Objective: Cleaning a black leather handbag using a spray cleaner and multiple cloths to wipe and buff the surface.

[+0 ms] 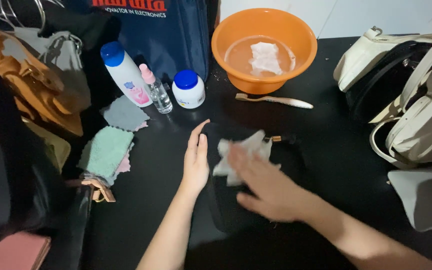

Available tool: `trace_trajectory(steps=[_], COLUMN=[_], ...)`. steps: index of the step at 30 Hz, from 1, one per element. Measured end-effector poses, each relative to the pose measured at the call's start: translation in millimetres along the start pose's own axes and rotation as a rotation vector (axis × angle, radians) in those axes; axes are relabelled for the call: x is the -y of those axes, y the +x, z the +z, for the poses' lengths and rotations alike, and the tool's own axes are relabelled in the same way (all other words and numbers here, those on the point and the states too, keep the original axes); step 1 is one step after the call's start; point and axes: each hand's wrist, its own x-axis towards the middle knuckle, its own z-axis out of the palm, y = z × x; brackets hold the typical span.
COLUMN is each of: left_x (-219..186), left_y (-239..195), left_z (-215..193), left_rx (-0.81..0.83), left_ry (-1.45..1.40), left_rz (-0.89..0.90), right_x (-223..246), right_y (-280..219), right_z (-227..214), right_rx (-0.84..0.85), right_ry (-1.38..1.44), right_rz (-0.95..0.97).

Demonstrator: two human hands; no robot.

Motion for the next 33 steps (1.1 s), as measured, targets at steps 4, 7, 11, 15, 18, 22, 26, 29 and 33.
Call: trace_trajectory(steps=[4, 7, 11, 15, 18, 22, 26, 29, 33], left_x=[-8, -6, 3, -1, -2, -1, -7, -12, -2], left_y=[3, -2, 0, 1, 1, 4, 3, 0, 1], left_z=[-3, -2, 2, 1, -1, -1, -4, -6, 2], left_rx=[0.039, 0.016, -0.026, -0.054, -0.012, 0.046, 0.066, 0.077, -0.036], left_ry=[-0.01, -0.013, 0.067, 0.033, 0.055, -0.015, -0.035, -0.045, 0.085], left_rz=[-0.032, -0.014, -0.103, -0.128, -0.129, -0.231, -0.159, -0.148, -0.144], right_x=[6, 21, 43, 72, 36, -1, -23, -19, 26], right_y=[36, 47, 13, -37, -64, -43, 10, 38, 24], right_z=[-15, -7, 5, -15, 2, 6, -5, 1, 15], right_rx=[-0.021, -0.081, -0.059, 0.232, 0.202, -0.061, -0.043, -0.13, -0.218], right_ry=[0.015, -0.047, 0.052, 0.348, 0.302, 0.209, 0.076, 0.001, 0.032], right_rz=[0.131, 0.184, -0.059, 0.021, 0.09, 0.073, 0.271, 0.151, -0.153])
